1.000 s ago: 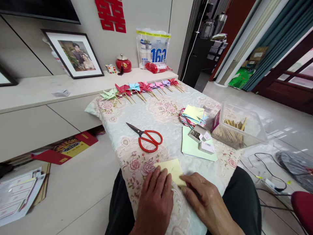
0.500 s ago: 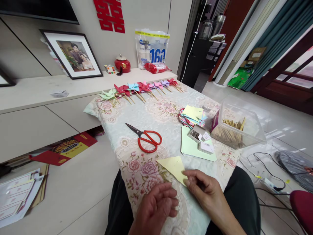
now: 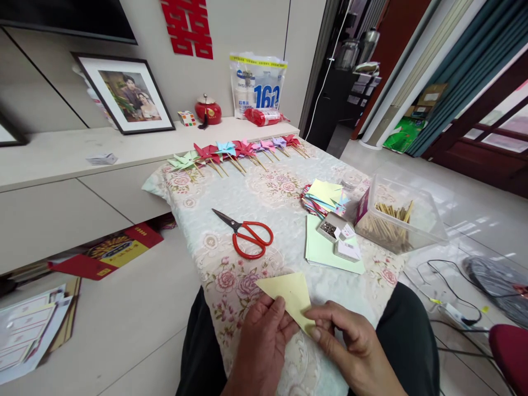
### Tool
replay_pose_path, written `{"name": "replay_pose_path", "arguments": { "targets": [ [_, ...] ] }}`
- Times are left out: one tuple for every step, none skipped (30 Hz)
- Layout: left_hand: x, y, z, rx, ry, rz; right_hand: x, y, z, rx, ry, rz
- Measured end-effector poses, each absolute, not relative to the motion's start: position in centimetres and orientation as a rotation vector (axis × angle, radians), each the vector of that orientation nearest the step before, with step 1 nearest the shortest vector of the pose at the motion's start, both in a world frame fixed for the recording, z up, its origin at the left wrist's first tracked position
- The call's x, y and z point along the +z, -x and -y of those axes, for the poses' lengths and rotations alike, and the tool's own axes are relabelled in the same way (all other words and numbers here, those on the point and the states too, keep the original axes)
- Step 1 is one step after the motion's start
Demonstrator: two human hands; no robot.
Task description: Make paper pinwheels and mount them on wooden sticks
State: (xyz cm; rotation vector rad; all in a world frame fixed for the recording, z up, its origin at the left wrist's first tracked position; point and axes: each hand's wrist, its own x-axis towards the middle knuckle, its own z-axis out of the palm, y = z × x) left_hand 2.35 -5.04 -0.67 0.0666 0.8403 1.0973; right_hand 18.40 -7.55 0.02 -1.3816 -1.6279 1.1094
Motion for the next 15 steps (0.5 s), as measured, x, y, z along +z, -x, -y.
{"name": "replay_pose_path", "arguments": {
  "targets": [
    [-0.7,-2.3,5.1,1.104,-0.079,-0.866,0.1,-18.5,7.5,1.103,1.378,1.643],
    [-0.7,-2.3,5.2,1.110,-0.101,-0.890,0.2,-18.6,7.3,1.093,1.393,1.633],
    [-0.7,-2.2,5.3,1.114,-0.134,-0.909,0.3,-18.7,7.2,1.081,1.422,1.600],
    [-0.8,-2.2,5.3,1.115,-0.175,-0.926,0.3,-18.8,7.0,1.074,1.461,1.546],
    [-0.9,-2.2,5.4,1.115,-0.222,-0.940,0.3,-18.9,6.8,1.071,1.501,1.481],
    [-1.0,-2.1,5.5,1.115,-0.271,-0.952,0.4,-18.9,6.5,1.081,1.531,1.423],
    [-1.1,-2.1,5.6,1.113,-0.322,-0.963,0.4,-18.9,6.2,1.107,1.547,1.383],
    [-1.3,-2.1,5.7,1.116,-0.374,-0.973,0.4,-18.8,5.9,1.142,1.549,1.364],
    [-1.5,-2.1,5.8,1.119,-0.427,-0.982,0.5,-18.6,5.6,1.178,1.539,1.364],
    [-1.7,-2.2,5.8,1.122,-0.482,-0.992,0.5,-18.4,5.3,1.208,1.525,1.372],
    [-1.9,-2.2,5.9,1.123,-0.536,-1.003,0.5,-18.2,5.0,1.229,1.509,1.381],
    [-2.1,-2.2,6.0,1.119,-0.588,-1.015,0.5,-17.9,4.8,1.242,1.497,1.381],
    [-2.2,-2.2,6.1,1.116,-0.635,-1.030,0.4,-17.7,4.6,1.249,1.492,1.373],
    [-2.3,-2.2,6.1,1.119,-0.672,-1.049,0.2,-17.5,4.4,1.256,1.488,1.361],
    [-2.4,-2.1,6.2,1.127,-0.698,-1.072,0.0,-17.3,4.3,1.261,1.486,1.344]
  ]
}}
